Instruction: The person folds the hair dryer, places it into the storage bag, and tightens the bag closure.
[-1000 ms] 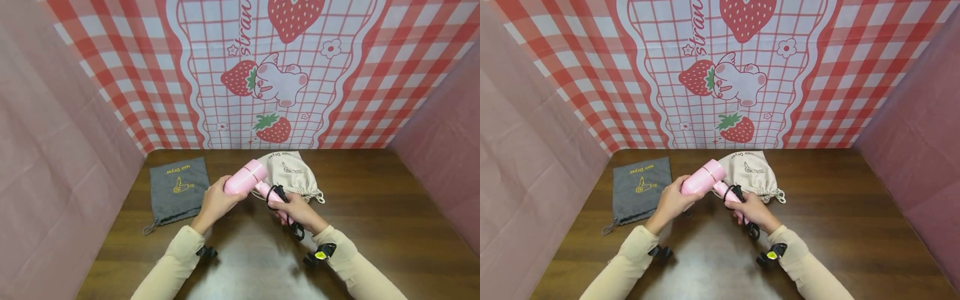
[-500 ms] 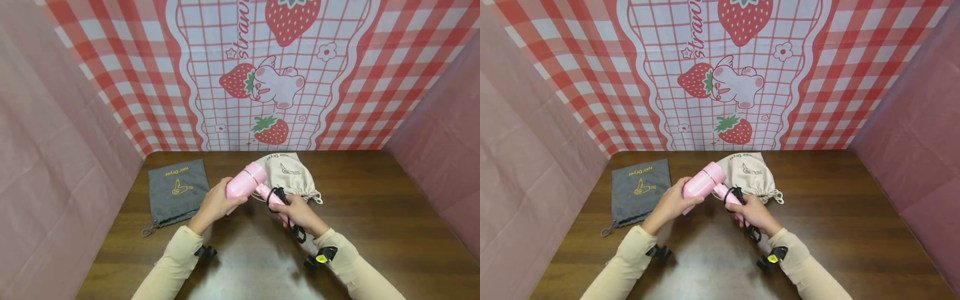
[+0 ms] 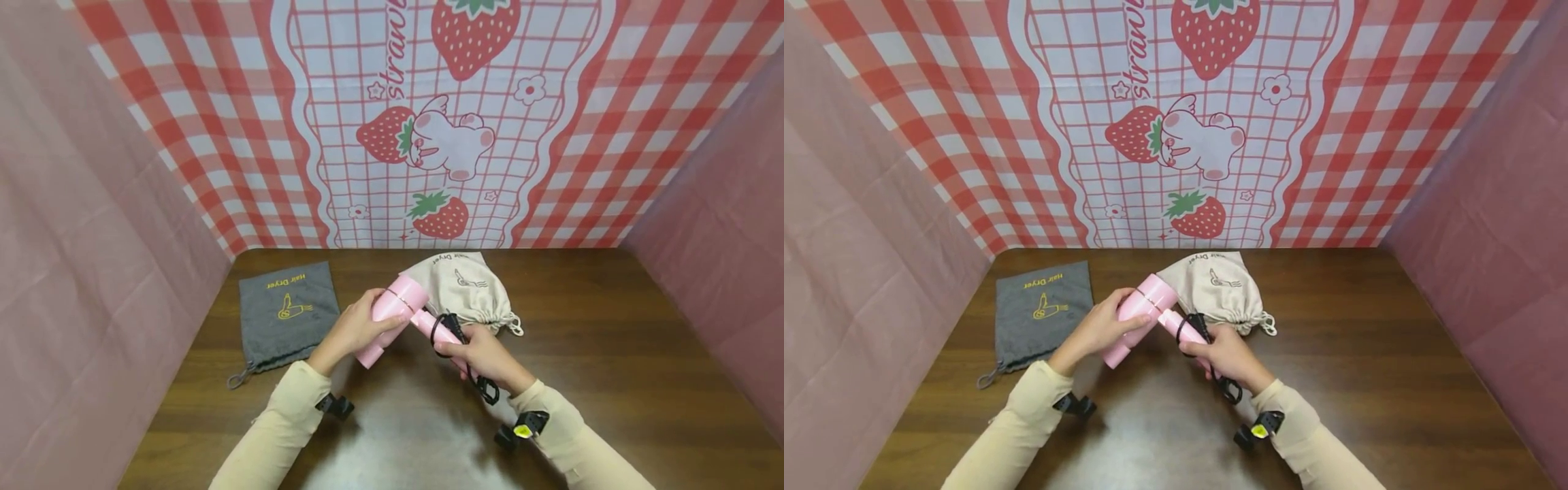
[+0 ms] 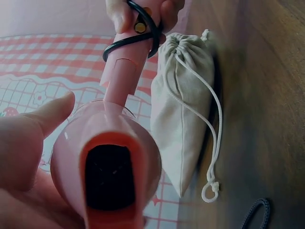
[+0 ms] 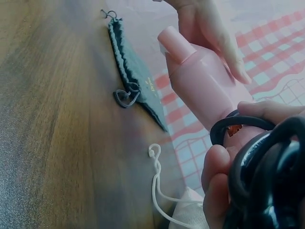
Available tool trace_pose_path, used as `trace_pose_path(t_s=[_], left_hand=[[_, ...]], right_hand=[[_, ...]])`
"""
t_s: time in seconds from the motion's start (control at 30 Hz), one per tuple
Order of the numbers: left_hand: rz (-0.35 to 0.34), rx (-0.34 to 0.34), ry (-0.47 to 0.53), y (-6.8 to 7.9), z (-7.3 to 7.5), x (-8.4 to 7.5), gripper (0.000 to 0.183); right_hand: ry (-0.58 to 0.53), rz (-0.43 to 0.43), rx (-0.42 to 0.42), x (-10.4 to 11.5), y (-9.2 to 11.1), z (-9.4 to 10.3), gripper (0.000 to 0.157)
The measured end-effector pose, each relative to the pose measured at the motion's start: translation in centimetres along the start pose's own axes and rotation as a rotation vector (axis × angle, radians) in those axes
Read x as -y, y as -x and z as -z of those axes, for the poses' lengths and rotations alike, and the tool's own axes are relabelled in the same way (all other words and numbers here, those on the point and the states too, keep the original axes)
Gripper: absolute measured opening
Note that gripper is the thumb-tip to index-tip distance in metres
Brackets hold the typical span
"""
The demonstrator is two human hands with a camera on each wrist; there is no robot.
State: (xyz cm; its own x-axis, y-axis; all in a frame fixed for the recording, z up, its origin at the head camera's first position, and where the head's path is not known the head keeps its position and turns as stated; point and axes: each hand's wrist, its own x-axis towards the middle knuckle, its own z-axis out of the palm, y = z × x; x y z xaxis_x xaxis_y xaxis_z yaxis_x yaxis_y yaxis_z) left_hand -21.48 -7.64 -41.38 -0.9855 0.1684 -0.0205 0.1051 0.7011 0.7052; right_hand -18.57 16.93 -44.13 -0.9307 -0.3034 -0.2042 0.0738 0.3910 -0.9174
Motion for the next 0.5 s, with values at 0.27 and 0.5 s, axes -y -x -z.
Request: trace_pose_path(t_s=[0.27,0.5], left_hand=[[0.016,0.036,0.045,-0.4,0.06,0.04,0.074],[0.029,0.067,0.098,-0.69,0.01,0.27,0.074]], right_hand=[[0.039,0.035,0.005,0.48,0.37,-0.36,0.034],[0.051,0.045,0.005,0.35,0.41,-0.6,0.034]])
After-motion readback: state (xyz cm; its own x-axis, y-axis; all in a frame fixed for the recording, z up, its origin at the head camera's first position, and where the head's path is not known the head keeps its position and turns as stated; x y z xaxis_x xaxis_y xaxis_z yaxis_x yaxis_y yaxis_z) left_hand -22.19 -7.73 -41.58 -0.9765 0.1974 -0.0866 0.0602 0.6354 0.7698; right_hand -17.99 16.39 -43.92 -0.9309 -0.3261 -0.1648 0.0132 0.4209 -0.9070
